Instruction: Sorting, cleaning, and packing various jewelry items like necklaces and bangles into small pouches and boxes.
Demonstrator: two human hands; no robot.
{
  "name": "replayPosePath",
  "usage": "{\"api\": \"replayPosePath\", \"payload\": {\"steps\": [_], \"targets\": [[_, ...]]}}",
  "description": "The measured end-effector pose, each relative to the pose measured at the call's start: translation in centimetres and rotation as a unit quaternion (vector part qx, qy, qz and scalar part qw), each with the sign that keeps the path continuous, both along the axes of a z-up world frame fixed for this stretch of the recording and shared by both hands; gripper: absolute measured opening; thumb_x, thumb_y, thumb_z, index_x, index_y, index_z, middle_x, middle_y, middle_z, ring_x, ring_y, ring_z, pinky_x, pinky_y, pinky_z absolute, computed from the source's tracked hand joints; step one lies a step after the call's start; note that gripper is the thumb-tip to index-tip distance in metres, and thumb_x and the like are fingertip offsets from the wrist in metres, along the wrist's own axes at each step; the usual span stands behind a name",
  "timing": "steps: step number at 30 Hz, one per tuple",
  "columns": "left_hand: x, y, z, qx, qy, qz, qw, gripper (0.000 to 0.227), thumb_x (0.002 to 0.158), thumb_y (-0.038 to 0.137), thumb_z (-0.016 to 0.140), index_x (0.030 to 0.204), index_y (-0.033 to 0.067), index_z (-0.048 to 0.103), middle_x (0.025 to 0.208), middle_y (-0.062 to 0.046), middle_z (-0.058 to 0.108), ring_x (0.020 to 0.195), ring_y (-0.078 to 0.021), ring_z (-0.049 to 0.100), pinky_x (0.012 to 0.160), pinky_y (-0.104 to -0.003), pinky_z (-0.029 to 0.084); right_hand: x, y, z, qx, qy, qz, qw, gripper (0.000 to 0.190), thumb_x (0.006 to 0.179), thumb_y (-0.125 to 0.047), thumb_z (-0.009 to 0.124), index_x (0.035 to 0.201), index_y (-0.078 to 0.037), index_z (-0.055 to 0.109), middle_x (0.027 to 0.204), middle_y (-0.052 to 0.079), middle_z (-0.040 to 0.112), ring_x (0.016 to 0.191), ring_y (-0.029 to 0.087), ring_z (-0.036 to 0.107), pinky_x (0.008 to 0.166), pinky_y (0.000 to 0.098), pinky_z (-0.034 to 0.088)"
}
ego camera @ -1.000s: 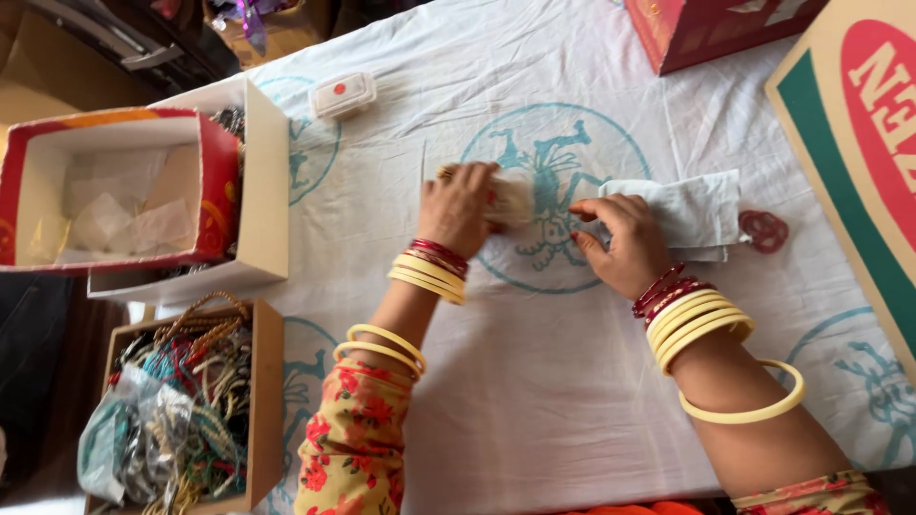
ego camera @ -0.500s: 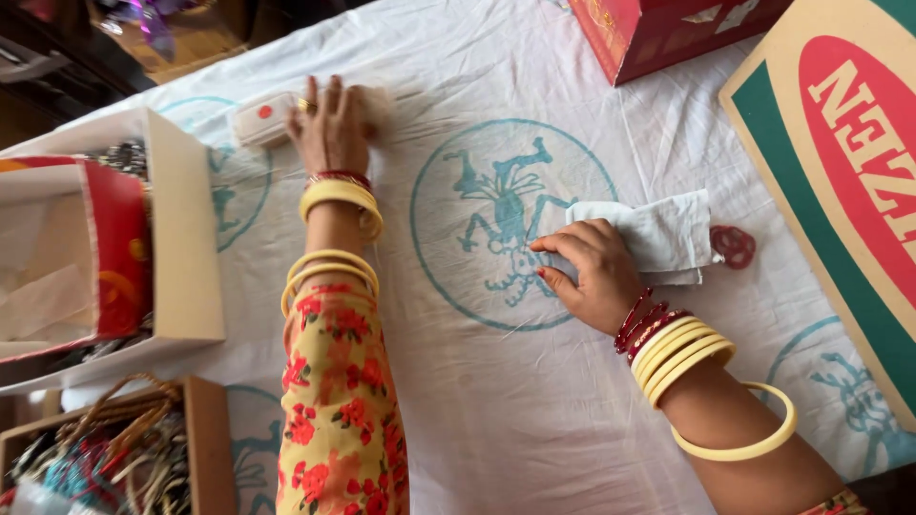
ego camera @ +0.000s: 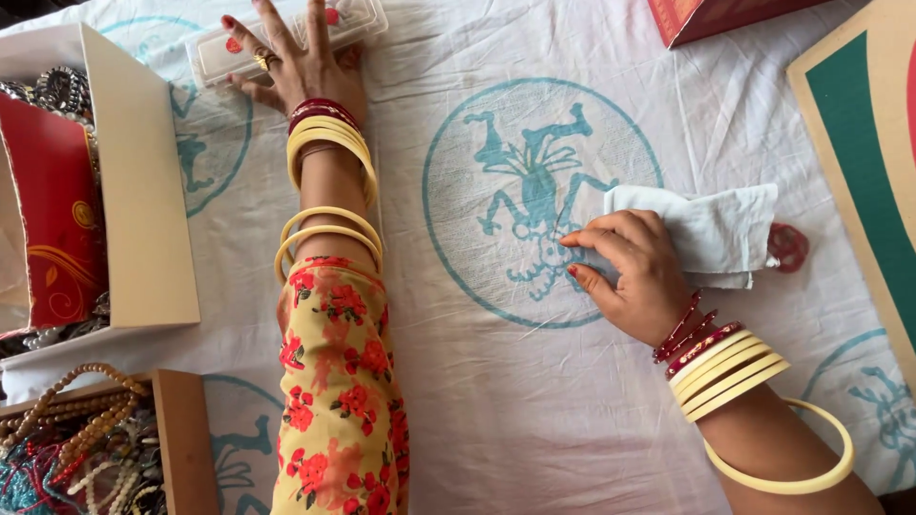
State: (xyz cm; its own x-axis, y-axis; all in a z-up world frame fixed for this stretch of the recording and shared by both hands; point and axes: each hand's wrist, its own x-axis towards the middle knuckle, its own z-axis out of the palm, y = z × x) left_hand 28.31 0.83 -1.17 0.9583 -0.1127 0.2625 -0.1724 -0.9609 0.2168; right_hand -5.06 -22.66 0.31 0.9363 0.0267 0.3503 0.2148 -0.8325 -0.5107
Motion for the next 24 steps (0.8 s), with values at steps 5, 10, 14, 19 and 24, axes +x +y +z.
{"api": "replayPosePath", "payload": {"steps": [5,10,14,19,24], "targets": [[0.9,0.9,-1.0,0.012,0.032,0.004,0.999,0.056,0.110,0.042,0.058,0.159,0.0455,0.031,0.170,-0.014,0.005,0.153,-0.0479,-0.006,0.110,-0.087,0.001,-0.2,0.1,0.0,-0.002,0.002,0.001,1.000,0.026,0.085,-0.017,0.079,0.110,-0.011,0.074,0.106,0.004,0.066,0.105,0.026,0.055,0.097,0.0409,0.043],[1.4,1.5,-1.5,0.014,0.021,-0.008,1.000,0.054,0.110,0.041,0.061,0.157,0.0479,0.035,0.172,-0.010,0.008,0.157,-0.0453,-0.004,0.112,-0.088,0.001,-0.2,0.0,-0.2,-0.003,0.000,0.003,1.000,0.026,0.085,-0.017,0.080,0.109,-0.012,0.074,0.106,0.003,0.066,0.106,0.026,0.055,0.098,0.0408,0.043],[-0.1,1.0,0.3,0.005,0.005,-0.008,1.000,0.062,0.105,0.044,0.065,0.159,0.0439,0.034,0.171,-0.012,0.005,0.155,-0.0454,-0.005,0.112,-0.086,0.000,0.2,0.0,-0.3,-0.001,-0.011,0.001,1.000,0.024,0.084,-0.016,0.079,0.107,-0.012,0.074,0.105,0.003,0.066,0.104,0.026,0.055,0.096,0.0410,0.043],[-2.1,0.7,0.1,0.030,-0.048,-0.036,0.998,0.081,0.100,0.058,0.070,0.164,0.0276,0.031,0.171,-0.014,0.003,0.155,-0.0422,-0.008,0.114,-0.084,-0.004,0.6,-0.9,-1.2,0.024,-0.033,-0.001,0.999,0.016,0.085,-0.010,0.077,0.101,-0.013,0.075,0.100,0.002,0.068,0.099,0.025,0.057,0.093,0.0395,0.045],[-4.4,0.1,-2.1,0.001,-0.116,-0.080,0.990,0.080,0.087,0.052,0.080,0.149,0.0184,0.045,0.163,-0.017,0.020,0.150,-0.0373,0.010,0.113,-0.073,0.011,1.1,-1.4,-2.0,0.044,-0.054,0.006,0.998,0.013,0.083,-0.005,0.074,0.093,-0.013,0.076,0.095,0.003,0.068,0.095,0.025,0.059,0.090,0.0387,0.045]]}}
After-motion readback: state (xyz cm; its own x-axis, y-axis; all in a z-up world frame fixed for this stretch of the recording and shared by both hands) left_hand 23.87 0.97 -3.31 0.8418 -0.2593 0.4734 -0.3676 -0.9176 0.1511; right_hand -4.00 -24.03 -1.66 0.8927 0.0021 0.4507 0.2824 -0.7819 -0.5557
